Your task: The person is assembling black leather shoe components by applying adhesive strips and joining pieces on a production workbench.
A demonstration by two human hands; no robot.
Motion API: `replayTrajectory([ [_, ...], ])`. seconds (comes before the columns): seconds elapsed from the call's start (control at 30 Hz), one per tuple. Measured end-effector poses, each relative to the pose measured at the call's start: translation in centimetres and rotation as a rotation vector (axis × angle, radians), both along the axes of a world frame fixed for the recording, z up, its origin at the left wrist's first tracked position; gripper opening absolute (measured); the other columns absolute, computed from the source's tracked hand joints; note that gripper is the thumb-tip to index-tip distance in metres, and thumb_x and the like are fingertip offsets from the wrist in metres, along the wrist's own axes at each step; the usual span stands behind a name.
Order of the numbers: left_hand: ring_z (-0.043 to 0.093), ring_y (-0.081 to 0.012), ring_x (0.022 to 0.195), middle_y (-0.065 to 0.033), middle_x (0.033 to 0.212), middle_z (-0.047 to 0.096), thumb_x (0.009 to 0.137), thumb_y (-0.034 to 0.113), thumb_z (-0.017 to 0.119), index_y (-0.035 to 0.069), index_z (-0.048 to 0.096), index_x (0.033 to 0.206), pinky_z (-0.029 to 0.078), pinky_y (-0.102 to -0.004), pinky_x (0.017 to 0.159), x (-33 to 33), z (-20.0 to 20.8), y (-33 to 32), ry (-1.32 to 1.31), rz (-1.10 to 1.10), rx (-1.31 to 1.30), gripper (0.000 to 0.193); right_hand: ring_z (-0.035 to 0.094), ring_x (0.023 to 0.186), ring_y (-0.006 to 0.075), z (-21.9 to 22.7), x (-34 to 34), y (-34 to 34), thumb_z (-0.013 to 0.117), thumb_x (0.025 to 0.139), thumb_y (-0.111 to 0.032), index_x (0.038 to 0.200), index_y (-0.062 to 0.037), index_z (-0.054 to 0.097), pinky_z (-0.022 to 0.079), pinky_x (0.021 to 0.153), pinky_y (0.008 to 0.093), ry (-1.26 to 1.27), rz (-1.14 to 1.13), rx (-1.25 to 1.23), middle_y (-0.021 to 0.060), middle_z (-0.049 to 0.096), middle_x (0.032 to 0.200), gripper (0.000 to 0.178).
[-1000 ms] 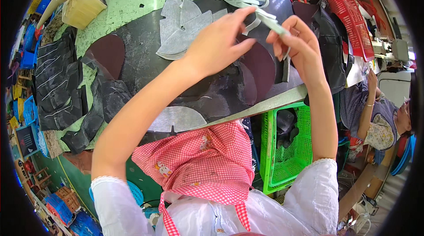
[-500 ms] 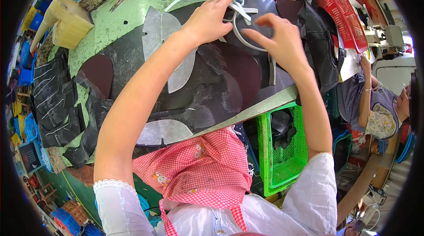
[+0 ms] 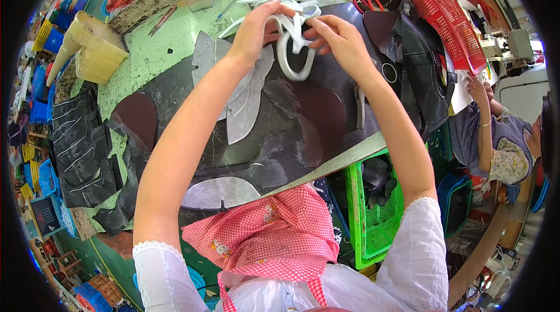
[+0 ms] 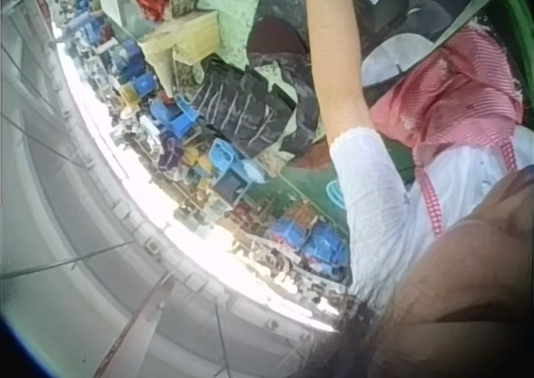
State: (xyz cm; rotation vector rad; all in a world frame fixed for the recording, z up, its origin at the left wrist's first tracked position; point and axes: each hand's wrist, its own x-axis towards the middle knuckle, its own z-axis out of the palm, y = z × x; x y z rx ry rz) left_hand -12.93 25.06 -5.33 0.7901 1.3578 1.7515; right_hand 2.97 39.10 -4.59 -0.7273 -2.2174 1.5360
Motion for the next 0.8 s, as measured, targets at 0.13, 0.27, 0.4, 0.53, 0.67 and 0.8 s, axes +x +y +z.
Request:
replayTrajectory([
  [0.13, 0.067, -0.0169, 0.11, -0.0085, 0.125, 0.07, 0.103, 0.027, 0.058, 0.007, 0.065, 0.119, 0.052, -0.0345, 0.1, 0.2, 0.4, 0.0, 0.1, -0.025, -0.121, 0.028, 0.075, 0.091, 0.0172, 0.9, -0.6, -0.7, 0.068, 0.101, -0.03, 0.12, 0.0029, 0.067, 0.058, 0.078, 0.0283, 0.165, 0.028, -0.167, 0.0133, 0.077, 0.108, 0.038],
  [0.27, 0.065, -0.0212, 0.12, -0.016, 0.139, 0.065, 0.095, 0.01, 0.053, 0.002, 0.06, 0.125, 0.048, -0.0381, 0.111, 0.8, 0.8, 0.4, -0.082, -0.043, 0.069, 0.031, 0.075, 0.093, 0.0182, 0.5, -0.5, -0.7, 0.07, 0.099, -0.024, 0.114, 0.0033, 0.067, 0.058, 0.081, 0.0272, 0.159, 0.113, -0.082, 0.014, 0.076, 0.106, 0.031],
  [0.4, 0.053, -0.0339, 0.138, -0.0259, 0.15, 0.053, 0.084, 0.004, 0.039, 0.0, 0.056, 0.128, 0.043, -0.0435, 0.117, 1.0, 0.4, 0.7, -0.348, -0.07, 0.252, 0.047, 0.074, 0.094, 0.0182, 0.9, -0.8, -0.8, 0.073, 0.095, -0.021, 0.111, 0.0038, 0.068, 0.058, 0.085, 0.0302, 0.134, 0.129, -0.378, 0.0137, 0.076, 0.104, 0.03],
  [0.53, 0.052, -0.0355, 0.138, -0.025, 0.15, 0.053, 0.085, 0.006, 0.04, 0.0, 0.054, 0.129, 0.04, -0.0483, 0.119, 1.7, 0.5, 0.9, -0.394, -0.061, 0.275, 0.046, 0.074, 0.095, 0.0195, 0.7, -0.8, -3.2, 0.074, 0.093, -0.02, 0.123, 0.0035, 0.057, 0.057, 0.084, 0.0305, 0.084, 0.064, -0.27, 0.0176, 0.075, 0.105, 0.042],
  [0.67, 0.053, -0.036, 0.137, -0.0255, 0.149, 0.053, 0.086, 0.005, 0.039, 0.0, 0.053, 0.129, 0.043, -0.0495, 0.116, 2.0, 0.6, 1.2, -0.401, -0.079, 0.24, 0.046, 0.076, 0.087, 0.0212, -1.0, -1.0, -1.7, 0.073, 0.092, -0.011, 0.125, 0.0053, 0.053, 0.058, 0.078, 0.0305, 0.201, 0.144, -0.219, 0.0205, 0.075, 0.101, 0.042],
  [0.8, 0.053, -0.0388, 0.137, -0.0276, 0.147, 0.053, 0.086, 0.002, 0.037, 0.001, 0.053, 0.128, 0.043, -0.0518, 0.117, -0.1, 0.5, 0.7, -0.412, -0.03, 0.225, 0.046, 0.073, 0.084, 0.0184, 0.1, -0.3, -0.1, 0.053, 0.092, -0.008, 0.113, -0.0008, 0.07, 0.054, 0.075, 0.0307, 0.031, 0.046, 0.124, 0.0087, 0.075, 0.092, 0.028],
])
